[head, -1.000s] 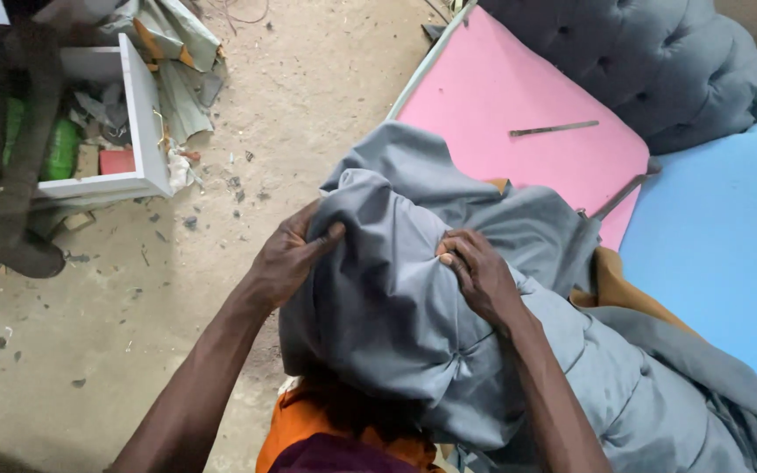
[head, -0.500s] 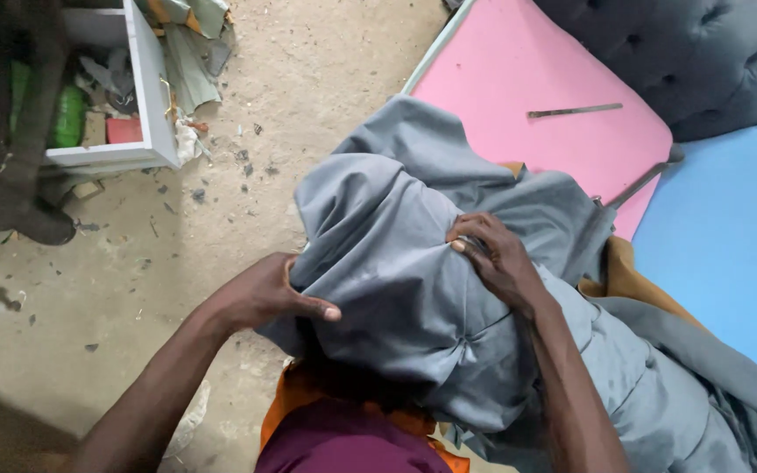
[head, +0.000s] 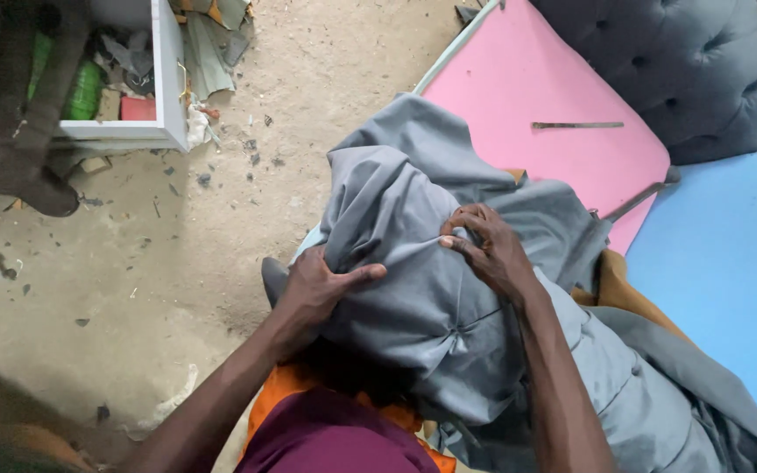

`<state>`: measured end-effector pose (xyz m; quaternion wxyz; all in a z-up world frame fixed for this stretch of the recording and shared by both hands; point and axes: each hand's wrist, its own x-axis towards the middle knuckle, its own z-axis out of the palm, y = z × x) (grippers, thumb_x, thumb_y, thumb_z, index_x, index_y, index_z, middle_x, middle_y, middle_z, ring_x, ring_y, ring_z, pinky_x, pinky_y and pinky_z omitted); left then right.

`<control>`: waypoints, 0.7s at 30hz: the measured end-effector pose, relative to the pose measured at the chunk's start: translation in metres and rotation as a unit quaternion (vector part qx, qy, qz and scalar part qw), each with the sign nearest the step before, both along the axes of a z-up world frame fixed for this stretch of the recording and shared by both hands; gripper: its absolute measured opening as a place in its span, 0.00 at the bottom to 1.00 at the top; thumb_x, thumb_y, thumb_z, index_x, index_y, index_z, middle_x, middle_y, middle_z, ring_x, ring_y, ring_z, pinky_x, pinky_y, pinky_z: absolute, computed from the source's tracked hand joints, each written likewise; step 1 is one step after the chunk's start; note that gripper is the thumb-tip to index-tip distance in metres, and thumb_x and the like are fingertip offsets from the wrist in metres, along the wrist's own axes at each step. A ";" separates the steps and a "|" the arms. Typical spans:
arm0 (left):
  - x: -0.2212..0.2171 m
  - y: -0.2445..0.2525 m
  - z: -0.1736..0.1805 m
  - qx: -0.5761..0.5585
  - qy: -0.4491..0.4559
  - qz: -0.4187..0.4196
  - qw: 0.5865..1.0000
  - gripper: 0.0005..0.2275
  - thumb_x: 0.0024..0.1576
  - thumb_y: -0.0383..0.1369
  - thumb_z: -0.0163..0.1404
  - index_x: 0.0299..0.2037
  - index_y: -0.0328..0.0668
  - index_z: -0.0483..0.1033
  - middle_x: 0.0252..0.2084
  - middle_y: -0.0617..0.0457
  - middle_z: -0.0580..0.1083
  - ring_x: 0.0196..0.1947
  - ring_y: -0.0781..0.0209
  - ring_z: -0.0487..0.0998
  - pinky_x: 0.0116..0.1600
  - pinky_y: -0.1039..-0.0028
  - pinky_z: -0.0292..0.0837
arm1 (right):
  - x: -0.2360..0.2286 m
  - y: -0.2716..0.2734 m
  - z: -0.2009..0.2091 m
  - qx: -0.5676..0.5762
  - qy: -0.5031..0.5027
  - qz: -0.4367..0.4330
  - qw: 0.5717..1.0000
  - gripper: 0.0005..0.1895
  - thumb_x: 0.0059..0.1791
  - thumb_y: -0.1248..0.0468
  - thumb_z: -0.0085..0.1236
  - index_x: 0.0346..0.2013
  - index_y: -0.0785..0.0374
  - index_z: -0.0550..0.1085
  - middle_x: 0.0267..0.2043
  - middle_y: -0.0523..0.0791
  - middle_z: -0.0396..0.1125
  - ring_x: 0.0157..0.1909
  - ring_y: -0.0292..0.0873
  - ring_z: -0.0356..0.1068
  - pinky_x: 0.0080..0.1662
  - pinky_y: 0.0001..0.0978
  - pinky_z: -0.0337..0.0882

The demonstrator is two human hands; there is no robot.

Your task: The person is working on a large piece of grey fabric, likely upholstery, by hand. They are repeatedly pinching and pulling the fabric to create tufted indentations, smoothing the material between each action.

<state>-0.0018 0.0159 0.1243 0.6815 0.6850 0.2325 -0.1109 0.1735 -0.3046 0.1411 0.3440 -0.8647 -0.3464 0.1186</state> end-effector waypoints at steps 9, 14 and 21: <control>0.001 -0.012 -0.051 0.176 0.000 0.015 0.984 0.17 0.58 0.48 0.77 0.35 0.41 0.92 0.27 0.38 0.85 0.34 0.26 0.91 0.39 0.48 0.83 | -0.010 -0.015 -0.022 -0.091 -0.080 -0.071 0.990 0.33 0.61 0.47 0.82 0.76 0.55 0.80 0.61 0.52 0.84 0.68 0.61 0.84 0.69 0.62 0.82; 0.002 -0.012 -0.064 0.212 -0.005 0.007 0.977 0.17 0.58 0.45 0.75 0.30 0.38 0.88 0.24 0.37 0.82 0.31 0.25 0.89 0.37 0.49 0.80 | -0.013 -0.004 -0.004 -0.174 -0.041 -0.063 0.982 0.39 0.64 0.43 0.73 0.84 0.59 0.72 0.64 0.57 0.85 0.74 0.66 0.80 0.72 0.71 0.79; 0.001 -0.032 -0.048 0.298 -0.026 -0.007 0.954 0.07 0.59 0.42 0.65 0.34 0.53 0.90 0.26 0.45 0.85 0.37 0.28 0.93 0.40 0.42 0.88 | -0.015 0.024 0.028 -0.269 0.010 -0.057 0.961 0.51 0.62 0.28 0.66 0.85 0.61 0.69 0.65 0.63 0.85 0.76 0.72 0.80 0.73 0.74 0.78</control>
